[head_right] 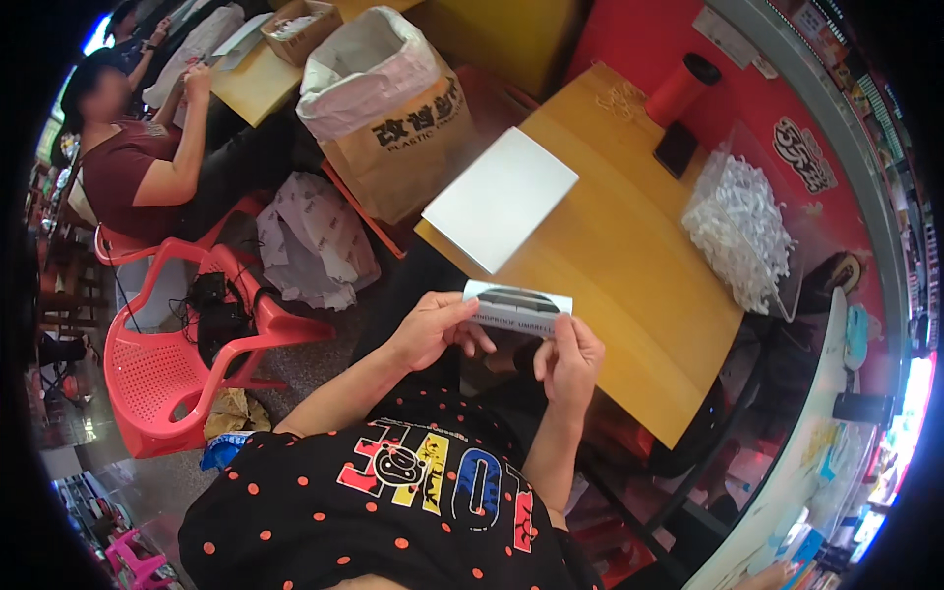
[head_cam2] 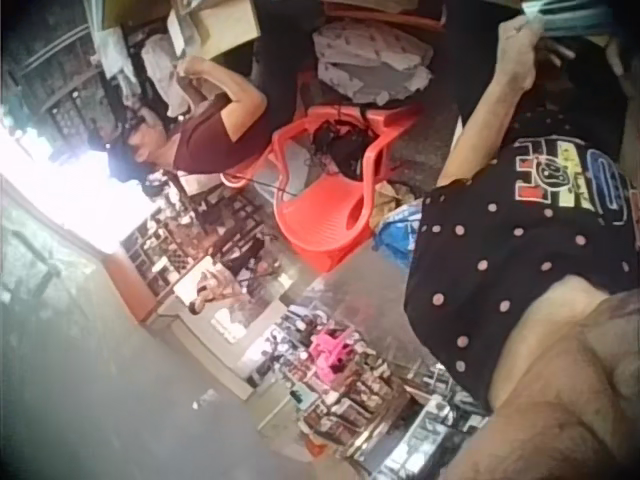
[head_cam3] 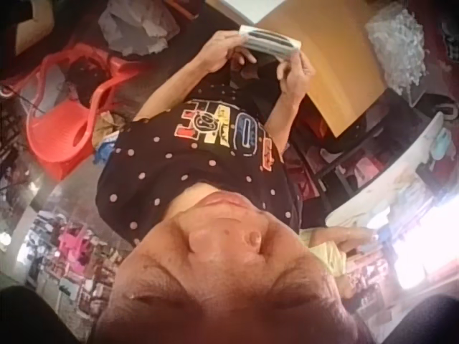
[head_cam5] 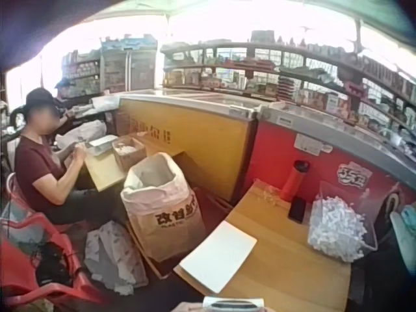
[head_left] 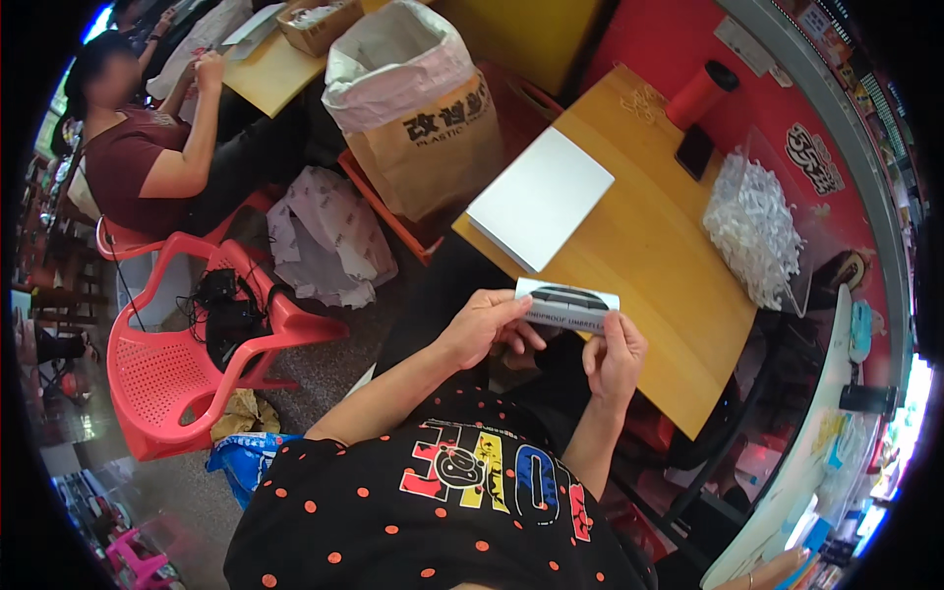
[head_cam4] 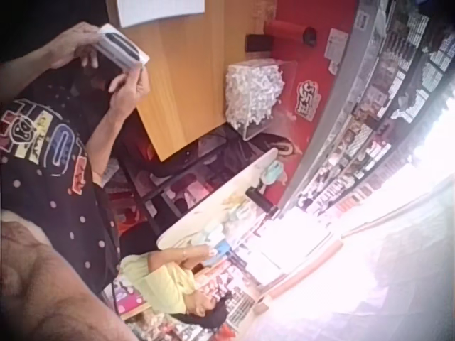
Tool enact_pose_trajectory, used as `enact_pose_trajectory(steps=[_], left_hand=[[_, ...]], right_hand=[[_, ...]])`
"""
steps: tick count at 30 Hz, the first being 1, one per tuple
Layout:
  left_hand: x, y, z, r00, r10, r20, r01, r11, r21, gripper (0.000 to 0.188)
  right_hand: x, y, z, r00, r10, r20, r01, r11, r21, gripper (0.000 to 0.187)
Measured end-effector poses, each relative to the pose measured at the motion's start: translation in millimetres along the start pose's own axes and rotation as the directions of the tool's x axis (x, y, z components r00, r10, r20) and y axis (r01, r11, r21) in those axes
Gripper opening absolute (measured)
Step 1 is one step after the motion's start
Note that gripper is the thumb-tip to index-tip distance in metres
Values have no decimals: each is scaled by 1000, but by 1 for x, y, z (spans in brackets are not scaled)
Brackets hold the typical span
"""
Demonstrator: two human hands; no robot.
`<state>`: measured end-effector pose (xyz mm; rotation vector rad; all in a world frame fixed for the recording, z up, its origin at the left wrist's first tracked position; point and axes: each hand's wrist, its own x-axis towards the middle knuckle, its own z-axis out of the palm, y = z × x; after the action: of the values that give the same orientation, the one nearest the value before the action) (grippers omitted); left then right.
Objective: Folding a piece of paper into a small rectangular product insert.
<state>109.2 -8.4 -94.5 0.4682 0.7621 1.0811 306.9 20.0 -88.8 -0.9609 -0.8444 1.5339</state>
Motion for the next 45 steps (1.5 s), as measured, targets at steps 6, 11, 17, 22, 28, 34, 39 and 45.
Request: enact_pose_trajectory(steps=[6,11,17,22,28,34,39,45], left_hand=[[-28,33,-20,971,234,-49,-199,904,379,24],[-47,139,-27,608,745,-276,-472,618,629,23],[26,278,-112,345,921,-179,-390,314,866,37],[43,264,-151,510,850,-133,22,142,990,56],[12,158,-93,649,757,-75,-277,327,903,30],[-17,68,-84,769,573,-283,-325,732,599,21],[-22,38,-73,889,344,-302,-184,873,453,32],[-13,57,-49,996,82,-20,-84,940,-330,51]], right_hand=[[1,8,-4,989,7,147,27,973,-228,28],[7,-9,7,978,-205,-30,203,978,-57,38],[2,-19,30,989,-109,100,136,933,-333,28],[29,-5,54,758,-412,505,622,226,-750,43],[57,13,53,666,-331,668,659,-158,-735,37],[61,25,53,581,-394,712,724,-149,-674,23],[63,22,49,527,-508,682,767,-62,-639,22],[12,-23,50,356,-493,794,926,71,-371,24]])
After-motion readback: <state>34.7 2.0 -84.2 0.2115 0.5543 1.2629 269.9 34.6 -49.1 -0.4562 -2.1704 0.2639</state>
